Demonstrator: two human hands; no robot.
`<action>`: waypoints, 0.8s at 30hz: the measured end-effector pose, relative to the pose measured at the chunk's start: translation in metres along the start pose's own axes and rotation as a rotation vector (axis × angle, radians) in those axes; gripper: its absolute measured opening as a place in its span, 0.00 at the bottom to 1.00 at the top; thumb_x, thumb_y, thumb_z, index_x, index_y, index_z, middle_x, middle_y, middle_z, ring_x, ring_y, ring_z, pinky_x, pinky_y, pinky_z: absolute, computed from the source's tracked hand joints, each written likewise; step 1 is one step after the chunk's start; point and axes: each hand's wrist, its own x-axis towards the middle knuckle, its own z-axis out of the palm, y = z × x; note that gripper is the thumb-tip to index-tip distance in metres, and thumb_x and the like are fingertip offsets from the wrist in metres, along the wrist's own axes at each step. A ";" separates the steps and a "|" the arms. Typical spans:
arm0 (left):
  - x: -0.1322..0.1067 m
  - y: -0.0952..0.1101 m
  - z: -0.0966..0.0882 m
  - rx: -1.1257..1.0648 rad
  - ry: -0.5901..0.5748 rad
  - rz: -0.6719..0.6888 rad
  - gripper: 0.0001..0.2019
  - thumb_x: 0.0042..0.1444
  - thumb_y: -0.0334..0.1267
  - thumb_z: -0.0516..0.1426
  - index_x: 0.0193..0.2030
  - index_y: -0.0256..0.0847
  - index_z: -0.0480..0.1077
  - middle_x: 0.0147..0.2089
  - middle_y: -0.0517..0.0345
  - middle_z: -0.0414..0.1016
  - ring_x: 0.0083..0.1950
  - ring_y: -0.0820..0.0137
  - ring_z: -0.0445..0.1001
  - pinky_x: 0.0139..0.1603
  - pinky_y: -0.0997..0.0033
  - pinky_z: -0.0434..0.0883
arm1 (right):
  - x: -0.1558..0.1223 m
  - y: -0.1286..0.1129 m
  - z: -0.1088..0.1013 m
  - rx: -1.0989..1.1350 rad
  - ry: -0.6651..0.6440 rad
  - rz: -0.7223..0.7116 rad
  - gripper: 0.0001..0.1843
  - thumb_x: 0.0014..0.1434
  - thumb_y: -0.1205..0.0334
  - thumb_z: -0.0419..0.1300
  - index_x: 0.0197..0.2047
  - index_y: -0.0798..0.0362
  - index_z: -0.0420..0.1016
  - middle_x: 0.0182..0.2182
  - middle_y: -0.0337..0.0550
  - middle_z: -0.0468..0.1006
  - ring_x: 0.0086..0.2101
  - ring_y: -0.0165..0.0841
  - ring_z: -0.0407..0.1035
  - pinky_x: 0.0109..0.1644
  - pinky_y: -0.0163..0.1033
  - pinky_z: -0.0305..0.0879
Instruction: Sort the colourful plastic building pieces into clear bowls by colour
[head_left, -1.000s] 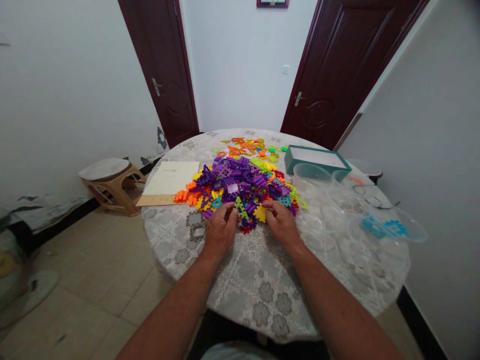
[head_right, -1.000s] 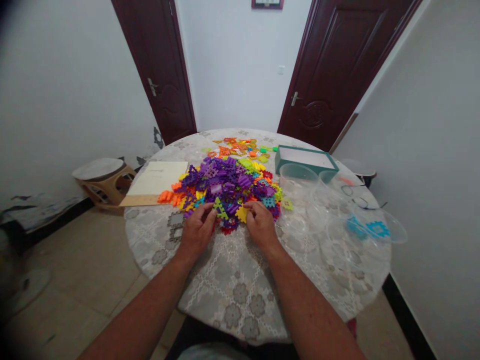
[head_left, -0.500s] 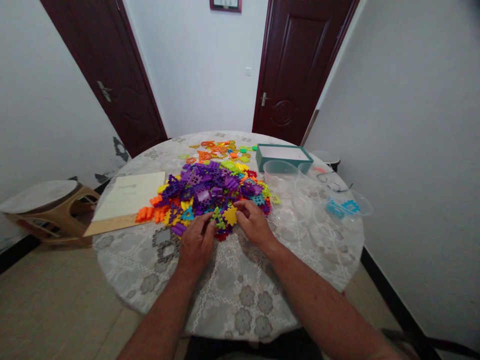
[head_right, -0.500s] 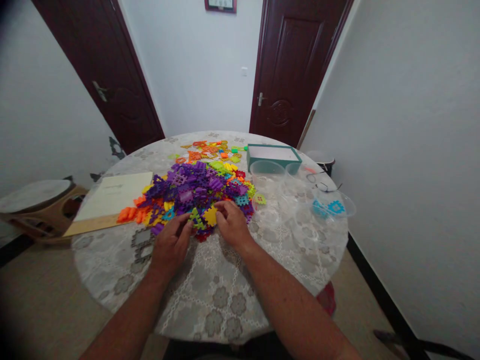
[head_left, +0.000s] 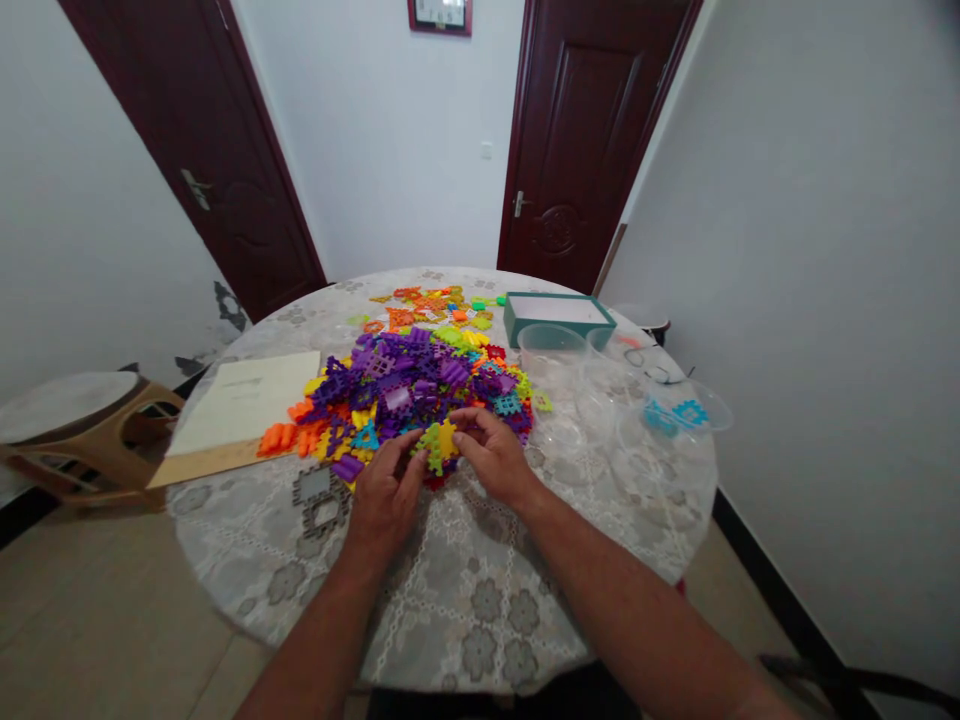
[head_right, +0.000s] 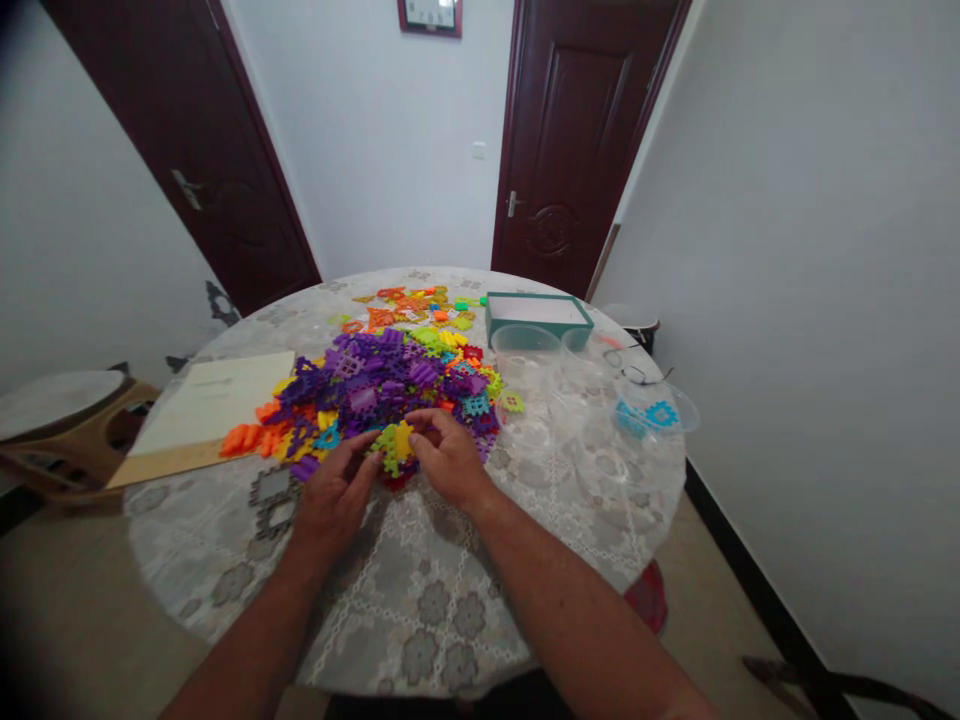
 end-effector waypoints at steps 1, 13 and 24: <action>0.000 0.000 0.000 -0.032 -0.008 -0.028 0.21 0.66 0.50 0.57 0.59 0.43 0.75 0.54 0.49 0.82 0.53 0.59 0.81 0.57 0.57 0.76 | 0.000 -0.001 0.001 0.015 -0.007 0.010 0.16 0.59 0.59 0.63 0.51 0.48 0.78 0.40 0.40 0.80 0.39 0.34 0.77 0.45 0.40 0.77; 0.001 0.014 -0.005 -0.325 -0.177 -0.244 0.25 0.59 0.58 0.61 0.54 0.40 0.74 0.46 0.50 0.84 0.38 0.61 0.84 0.43 0.61 0.81 | 0.000 -0.001 -0.003 0.034 -0.075 0.077 0.14 0.61 0.57 0.63 0.50 0.48 0.78 0.40 0.41 0.81 0.36 0.35 0.76 0.42 0.41 0.77; 0.003 0.005 -0.003 -0.160 -0.205 -0.270 0.27 0.55 0.63 0.63 0.51 0.43 0.71 0.37 0.56 0.83 0.36 0.59 0.84 0.37 0.63 0.79 | -0.001 -0.012 -0.002 -0.359 -0.071 -0.107 0.11 0.61 0.60 0.67 0.48 0.46 0.77 0.41 0.38 0.79 0.39 0.34 0.74 0.45 0.39 0.71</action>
